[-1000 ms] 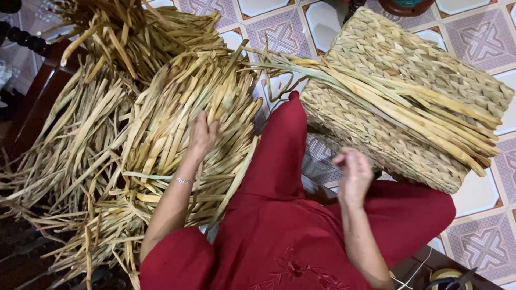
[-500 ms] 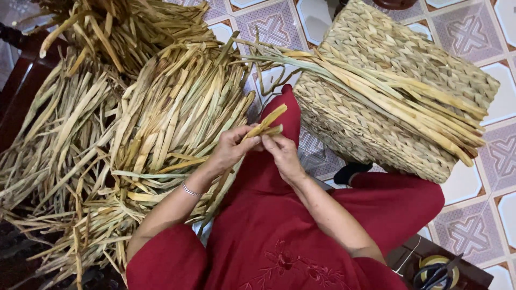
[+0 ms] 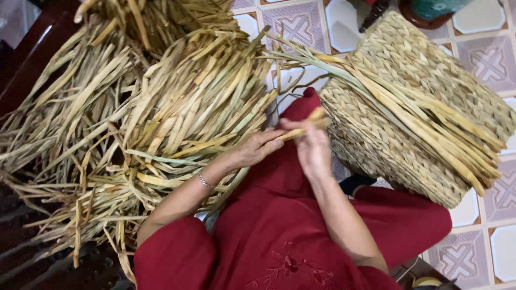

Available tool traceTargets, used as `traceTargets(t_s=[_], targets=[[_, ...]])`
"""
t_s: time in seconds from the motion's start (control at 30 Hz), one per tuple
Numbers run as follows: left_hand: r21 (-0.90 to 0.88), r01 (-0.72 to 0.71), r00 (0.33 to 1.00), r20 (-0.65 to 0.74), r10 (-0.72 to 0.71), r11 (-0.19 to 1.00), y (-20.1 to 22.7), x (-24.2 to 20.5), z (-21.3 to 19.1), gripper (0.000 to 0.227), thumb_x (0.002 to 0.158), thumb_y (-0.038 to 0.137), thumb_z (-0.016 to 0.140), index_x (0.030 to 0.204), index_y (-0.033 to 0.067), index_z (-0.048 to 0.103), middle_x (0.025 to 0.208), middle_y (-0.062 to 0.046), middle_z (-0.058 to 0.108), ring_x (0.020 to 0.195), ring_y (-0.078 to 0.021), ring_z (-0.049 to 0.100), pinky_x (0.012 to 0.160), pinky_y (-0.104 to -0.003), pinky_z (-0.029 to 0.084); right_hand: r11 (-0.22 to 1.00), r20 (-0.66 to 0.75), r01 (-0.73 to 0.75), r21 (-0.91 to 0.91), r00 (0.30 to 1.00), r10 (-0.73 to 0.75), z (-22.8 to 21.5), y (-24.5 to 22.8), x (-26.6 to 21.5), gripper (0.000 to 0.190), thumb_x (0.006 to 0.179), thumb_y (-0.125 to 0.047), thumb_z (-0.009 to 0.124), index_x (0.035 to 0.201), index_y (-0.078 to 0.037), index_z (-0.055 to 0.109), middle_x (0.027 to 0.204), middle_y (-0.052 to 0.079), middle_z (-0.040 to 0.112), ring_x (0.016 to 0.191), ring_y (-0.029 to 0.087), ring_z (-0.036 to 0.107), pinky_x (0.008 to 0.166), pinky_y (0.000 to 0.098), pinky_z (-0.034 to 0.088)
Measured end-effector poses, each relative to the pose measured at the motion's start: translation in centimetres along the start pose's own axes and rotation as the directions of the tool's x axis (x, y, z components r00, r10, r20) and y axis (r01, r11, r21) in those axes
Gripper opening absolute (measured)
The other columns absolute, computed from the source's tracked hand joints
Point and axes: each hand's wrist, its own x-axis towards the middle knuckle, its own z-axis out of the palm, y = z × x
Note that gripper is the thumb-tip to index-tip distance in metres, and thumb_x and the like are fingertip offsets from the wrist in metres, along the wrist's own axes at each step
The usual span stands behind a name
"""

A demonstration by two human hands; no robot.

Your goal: Weaving and finishing a storage basket using natural fibers.

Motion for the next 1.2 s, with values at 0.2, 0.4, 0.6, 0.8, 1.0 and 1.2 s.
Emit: traceTargets(t_s=[0.2,0.4,0.6,0.8,1.0,1.2], targets=[[0.228,-0.156,0.849,-0.466,0.249,0.961,-3.8,-0.8,-5.9,0.035,0.104,0.024,0.061,0.132,0.002,0.067,0.126,-0.019,0.07,0.113,-0.0305,0.068,0.097,-0.041,0.054,0.904,-0.388,0.368,0.22,0.883,-0.265,-14.3,-11.4,-0.7,0.026,0.099,-0.036,0.065,0.096,-0.01,0.067,0.092,0.01,0.07,0.089,0.03,0.07,0.095,0.0589,0.059],[0.278,0.232,0.832,-0.553,-0.042,0.932,-9.2,3.3,-7.1,0.028,0.098,0.028,0.068,0.116,0.0057,0.072,0.114,-0.018,0.072,0.099,-0.029,0.071,0.091,-0.043,0.058,0.814,-0.04,0.277,0.511,0.953,-0.3,-24.1,-18.1,-7.5,0.032,0.124,-0.022,0.052,0.094,-0.01,0.056,0.065,0.001,0.05,0.051,0.009,0.047,0.05,0.0218,0.043],[0.59,0.351,0.747,-0.645,0.162,0.727,-11.4,8.7,-5.8,0.035,0.079,0.031,0.08,0.096,0.0005,0.072,0.103,-0.022,0.064,0.101,-0.0392,0.062,0.076,-0.056,0.056,0.89,0.001,0.286,0.355,0.952,-0.307,-17.9,-20.5,-8.6,0.039,0.126,-0.022,0.05,0.091,-0.005,0.054,0.063,0.003,0.047,0.049,0.009,0.049,0.05,0.0256,0.045],[0.644,0.253,0.679,-0.65,0.342,0.722,-13.0,11.3,-6.1,0.009,0.087,0.013,0.075,0.089,0.0043,0.073,0.099,-0.017,0.064,0.101,-0.0354,0.062,0.078,-0.051,0.056,0.998,-0.172,-0.039,-0.052,0.985,0.029,-11.2,-12.6,-3.9,0.027,0.09,-0.023,0.076,0.11,-0.008,0.068,0.062,-0.006,0.045,0.044,0.006,0.037,0.037,0.0202,0.033],[0.656,0.193,0.607,-0.664,0.437,0.729,-12.8,16.0,-6.0,0.007,0.081,0.009,0.073,0.084,0.0026,0.071,0.096,-0.018,0.066,0.095,-0.0352,0.061,0.079,-0.048,0.053,0.968,-0.209,-0.252,0.015,0.946,0.249,-6.7,-6.5,-1.1,0.016,0.1,-0.02,0.064,0.095,-0.005,0.066,0.053,-0.005,0.041,0.038,0.006,0.032,0.031,0.0186,0.026],[0.556,0.291,0.615,-0.732,0.292,0.779,-11.6,15.5,-6.3,0.01,0.08,0.004,0.073,0.089,0.0098,0.072,0.095,-0.014,0.07,0.094,-0.0307,0.063,0.085,-0.047,0.051,0.949,-0.231,-0.314,0.005,0.923,0.307,-5.7,-2.5,-0.3,0.021,0.104,-0.026,0.058,0.106,-0.005,0.061,0.057,-0.006,0.042,0.04,0.004,0.032,0.034,0.0208,0.027]])
